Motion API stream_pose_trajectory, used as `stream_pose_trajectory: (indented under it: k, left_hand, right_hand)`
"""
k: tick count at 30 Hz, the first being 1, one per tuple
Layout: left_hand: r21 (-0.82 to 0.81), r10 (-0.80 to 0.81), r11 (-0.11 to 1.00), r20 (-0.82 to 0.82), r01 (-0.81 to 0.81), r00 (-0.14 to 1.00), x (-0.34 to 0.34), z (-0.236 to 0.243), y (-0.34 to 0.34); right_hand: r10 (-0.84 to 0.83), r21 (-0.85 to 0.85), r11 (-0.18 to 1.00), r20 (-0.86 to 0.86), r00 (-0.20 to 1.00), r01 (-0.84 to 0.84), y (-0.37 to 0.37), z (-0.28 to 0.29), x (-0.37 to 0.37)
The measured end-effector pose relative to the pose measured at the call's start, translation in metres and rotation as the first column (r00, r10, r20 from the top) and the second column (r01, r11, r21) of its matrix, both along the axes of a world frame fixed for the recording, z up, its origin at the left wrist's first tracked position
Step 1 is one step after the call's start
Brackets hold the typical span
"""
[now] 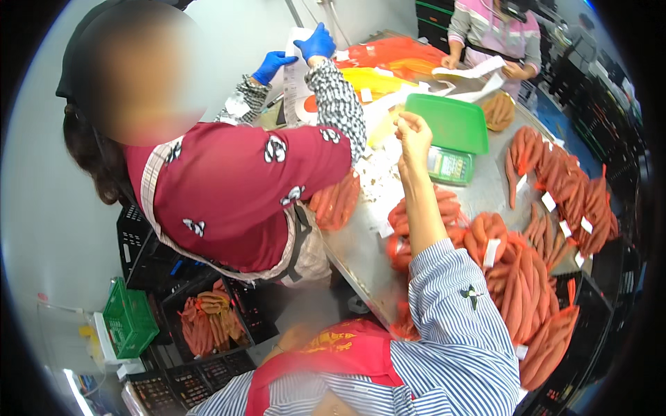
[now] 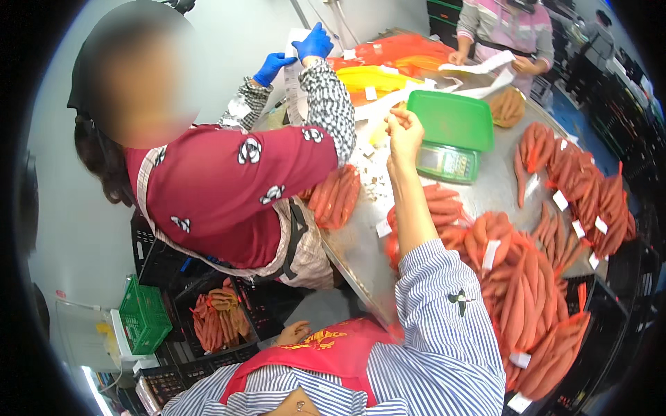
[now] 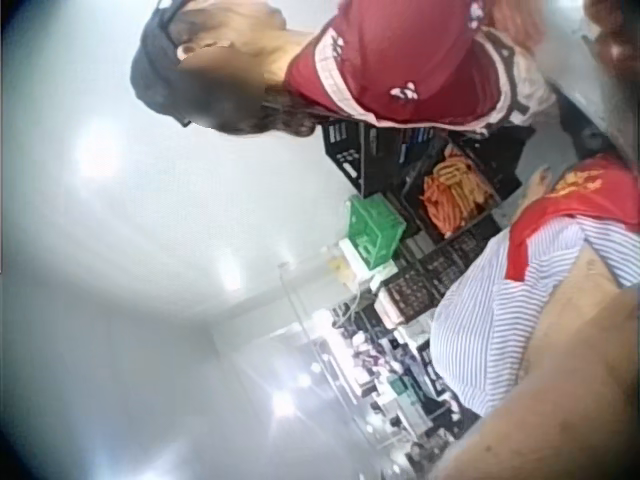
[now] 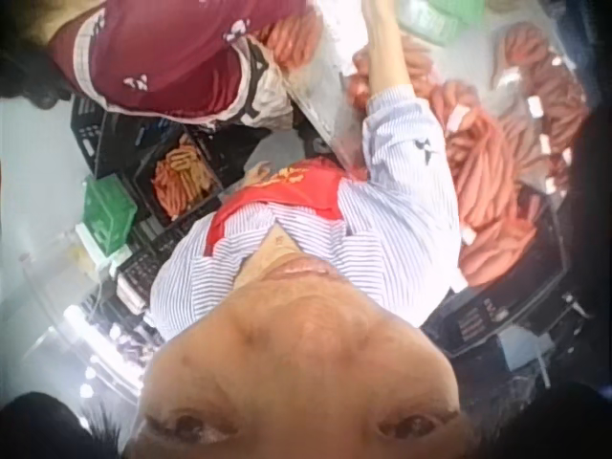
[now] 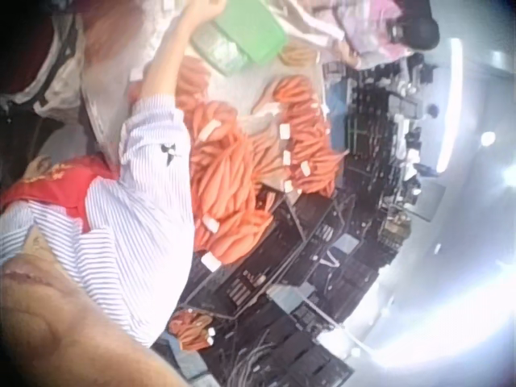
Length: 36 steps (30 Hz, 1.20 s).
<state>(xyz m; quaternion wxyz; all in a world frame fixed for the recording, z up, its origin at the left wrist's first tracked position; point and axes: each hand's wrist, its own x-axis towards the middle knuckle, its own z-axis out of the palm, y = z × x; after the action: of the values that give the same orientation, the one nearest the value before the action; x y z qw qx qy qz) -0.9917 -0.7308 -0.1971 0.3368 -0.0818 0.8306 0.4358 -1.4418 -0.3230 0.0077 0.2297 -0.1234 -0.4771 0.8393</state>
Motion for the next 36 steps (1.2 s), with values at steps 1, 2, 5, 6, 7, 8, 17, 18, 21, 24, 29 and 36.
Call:
stream_pose_trajectory:
  k: [1,2,5,6,7,8,17,18,21,24,29,36]
  left_hand:
    - [-0.008,-0.001,1.0,0.015,0.001,1.0,-0.01,0.008,0.012]
    - [-0.017,-0.008,1.0,0.033,0.008,0.999,-0.023,0.026,0.027]
    - [-0.094,-0.066,0.993,0.046,0.07,0.997,-0.025,0.019,0.024]
    - [-0.113,-0.067,0.991,0.069,0.075,0.995,-0.027,0.023,0.027]
    - [-0.073,-0.008,0.997,0.1,0.016,0.995,-0.026,0.016,0.021]
    - [-0.034,0.048,0.998,0.132,-0.044,0.99,-0.026,0.006,0.011]
    - [0.003,-0.024,1.0,0.03,0.024,0.999,-0.052,0.035,0.033]
    - [0.004,-0.032,0.999,0.03,0.032,0.999,-0.056,0.036,0.034]
    - [-0.137,-0.108,0.981,0.181,0.134,0.978,-0.072,0.04,0.042]
    - [-0.044,-0.07,0.996,0.049,0.072,0.996,-0.07,0.044,0.046]
    - [-0.074,-0.143,0.987,0.018,0.144,0.99,-0.069,0.033,0.038]
    - [-0.063,-0.116,0.991,0.029,0.118,0.993,-0.059,0.013,0.03]
  right_hand:
    - [0.021,0.005,1.0,0.008,1.0,-0.021,0.003,-0.004,-0.012]
    - [0.036,-0.021,0.999,0.01,0.999,-0.036,0.006,-0.01,-0.021]
    - [0.073,-0.079,0.994,0.028,0.997,-0.071,0.004,-0.024,-0.033]
    - [0.077,-0.083,0.994,0.031,0.997,-0.074,0.003,-0.027,-0.037]
    - [0.078,-0.084,0.994,0.034,0.996,-0.075,0.004,-0.03,-0.04]
    - [0.077,-0.086,0.994,0.038,0.996,-0.074,0.005,-0.032,-0.042]
    - [0.081,-0.049,0.996,0.104,0.991,-0.076,0.023,-0.057,-0.037]
    - [0.077,-0.046,0.996,0.105,0.991,-0.073,0.025,-0.059,-0.036]
    - [0.063,-0.054,0.997,0.107,0.992,-0.057,0.03,-0.061,-0.033]
    - [0.103,-0.024,0.995,0.076,0.992,-0.101,0.039,-0.067,-0.031]
    - [0.108,0.041,0.993,0.102,0.989,-0.113,0.044,-0.071,-0.031]
    - [0.177,0.088,0.979,0.093,0.98,-0.185,0.042,-0.065,-0.032]
